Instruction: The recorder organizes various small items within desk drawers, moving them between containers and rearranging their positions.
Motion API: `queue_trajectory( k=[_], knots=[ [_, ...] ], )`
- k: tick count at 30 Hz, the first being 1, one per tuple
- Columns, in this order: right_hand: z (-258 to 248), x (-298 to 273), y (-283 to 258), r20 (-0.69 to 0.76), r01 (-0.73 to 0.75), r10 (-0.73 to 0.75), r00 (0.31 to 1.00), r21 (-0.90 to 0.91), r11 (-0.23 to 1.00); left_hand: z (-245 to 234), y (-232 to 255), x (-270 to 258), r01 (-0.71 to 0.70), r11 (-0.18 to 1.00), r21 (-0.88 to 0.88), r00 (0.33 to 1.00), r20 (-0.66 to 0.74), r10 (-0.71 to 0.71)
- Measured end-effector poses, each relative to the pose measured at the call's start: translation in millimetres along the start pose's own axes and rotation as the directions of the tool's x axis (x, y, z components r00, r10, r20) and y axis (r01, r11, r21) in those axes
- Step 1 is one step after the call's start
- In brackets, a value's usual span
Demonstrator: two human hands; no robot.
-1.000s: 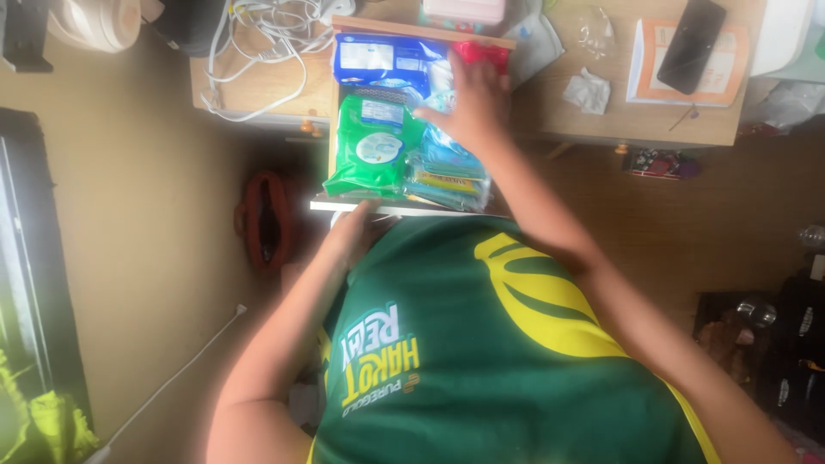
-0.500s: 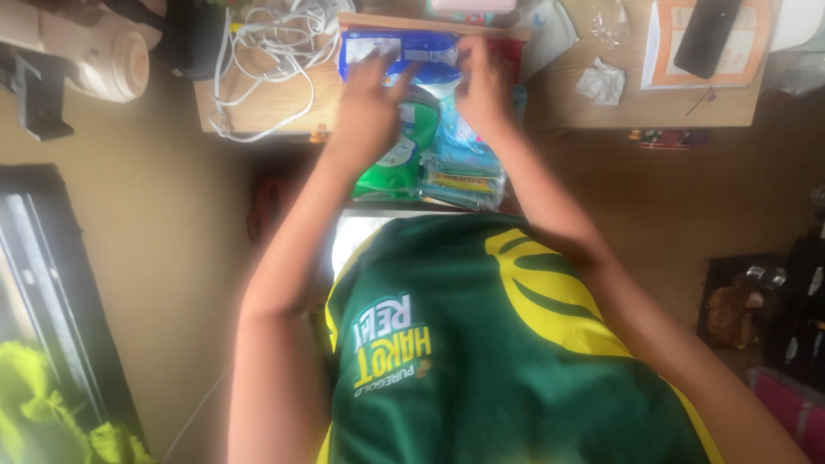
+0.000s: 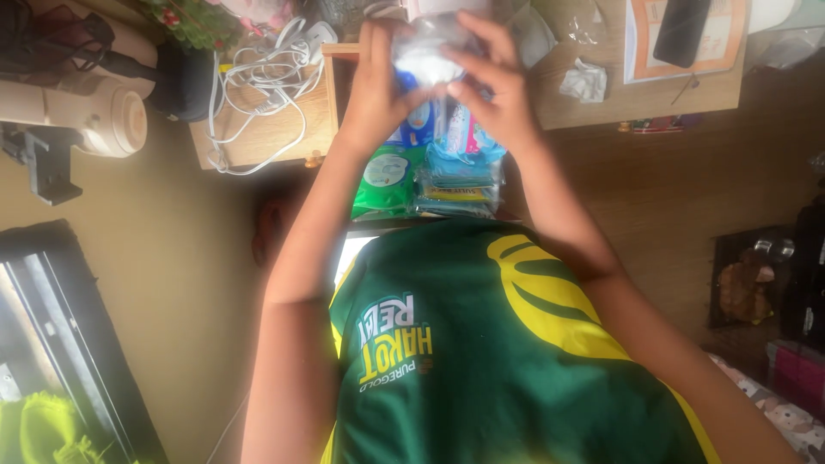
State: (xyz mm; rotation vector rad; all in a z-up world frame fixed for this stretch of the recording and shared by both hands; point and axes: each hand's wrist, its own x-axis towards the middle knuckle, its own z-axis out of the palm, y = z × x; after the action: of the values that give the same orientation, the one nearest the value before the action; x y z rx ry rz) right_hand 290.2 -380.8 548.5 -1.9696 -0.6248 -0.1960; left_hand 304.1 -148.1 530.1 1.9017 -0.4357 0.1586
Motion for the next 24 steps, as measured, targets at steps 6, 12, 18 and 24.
queue_trajectory(
  k=[6, 12, 18, 24],
  knots=[
    [21, -1, -4, 0.142, 0.056, -0.067, 0.988, 0.084, 0.995, -31, 0, -17, -0.307, 0.951, 0.031, 0.951, 0.048, 0.305],
    [26, -12, 6, 0.073, 0.014, -0.022, 0.997, 0.11, 0.994, -28, 4, -16, -0.134, 0.985, -0.107, 0.972, 0.18, 0.152],
    [22, -7, -7, 0.099, -0.163, 0.136, 0.986, 0.367, 0.916, -22, 26, -15, 0.055, 0.979, -0.195, 0.997, 0.069, -0.042],
    [20, -3, -6, 0.188, -0.08, 0.036, 0.981, 0.231, 0.97, -16, 16, -24, 0.195, 0.959, -0.208, 0.981, 0.041, -0.19]
  ],
)
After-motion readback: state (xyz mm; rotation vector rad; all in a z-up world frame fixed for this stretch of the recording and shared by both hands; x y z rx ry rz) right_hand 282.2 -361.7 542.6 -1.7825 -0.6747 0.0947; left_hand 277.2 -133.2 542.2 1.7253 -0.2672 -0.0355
